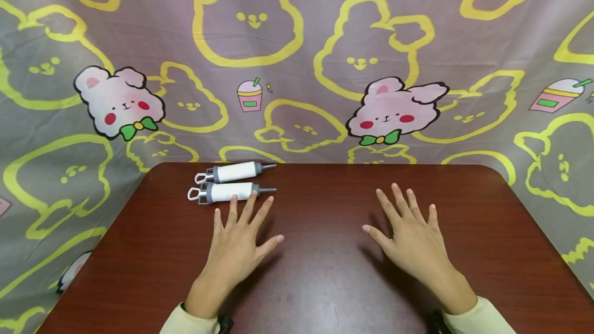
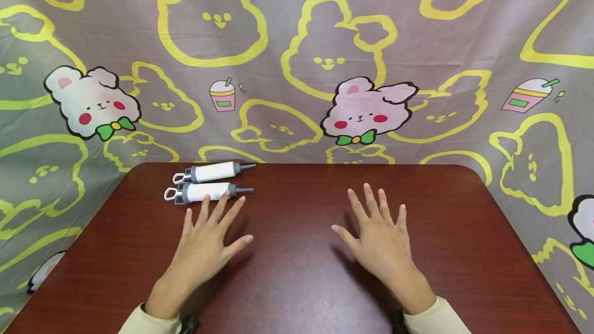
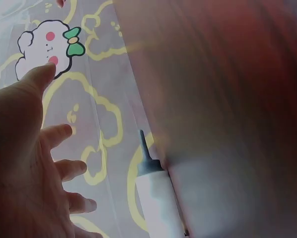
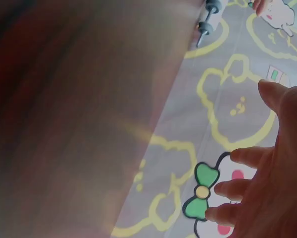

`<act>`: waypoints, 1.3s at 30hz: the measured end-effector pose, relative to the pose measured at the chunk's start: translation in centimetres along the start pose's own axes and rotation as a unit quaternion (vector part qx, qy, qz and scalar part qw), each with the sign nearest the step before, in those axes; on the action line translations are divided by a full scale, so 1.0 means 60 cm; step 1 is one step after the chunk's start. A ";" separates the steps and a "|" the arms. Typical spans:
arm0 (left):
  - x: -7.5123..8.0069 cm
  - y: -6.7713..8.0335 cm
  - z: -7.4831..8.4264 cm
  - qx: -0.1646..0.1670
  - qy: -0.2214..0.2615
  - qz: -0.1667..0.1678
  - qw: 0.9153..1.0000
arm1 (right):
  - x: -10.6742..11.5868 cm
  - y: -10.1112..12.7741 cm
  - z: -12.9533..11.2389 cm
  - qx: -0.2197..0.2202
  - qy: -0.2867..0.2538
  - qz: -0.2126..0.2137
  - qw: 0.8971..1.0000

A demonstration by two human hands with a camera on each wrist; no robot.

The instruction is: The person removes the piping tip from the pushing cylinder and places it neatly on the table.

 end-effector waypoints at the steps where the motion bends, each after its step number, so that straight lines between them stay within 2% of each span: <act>1: 0.000 -0.001 -0.002 0.001 0.003 -0.003 1.000 | 0.000 -0.002 -0.005 0.003 -0.001 0.000 1.000; 7: -0.001 -0.002 -0.023 0.007 0.036 -0.020 0.999 | -0.006 -0.021 -0.047 0.026 -0.008 -0.005 1.000; 15: 0.003 -0.005 -0.068 0.019 0.075 -0.012 0.997 | -0.028 -0.055 -0.121 0.067 -0.023 -0.006 0.997; 20: 0.010 -0.011 -0.090 0.027 0.112 -0.010 0.993 | -0.048 -0.075 -0.166 0.087 -0.034 -0.024 0.995; 30: 0.025 -0.028 -0.125 0.010 0.139 0.058 0.989 | -0.075 -0.113 -0.229 0.098 -0.116 -0.052 0.987; 39: 0.017 -0.051 -0.163 0.015 0.154 0.056 0.986 | -0.116 -0.154 -0.257 0.061 -0.227 -0.109 0.966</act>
Point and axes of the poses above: each hand's wrist, its own y-axis away from the middle knuckle, its own x-axis out of the back of the hand, z = x × y, the point moved 6 cm from there along -y, towards the middle knuckle, and after that the axes turned 8 degrees about z, right-handed, at the moved point
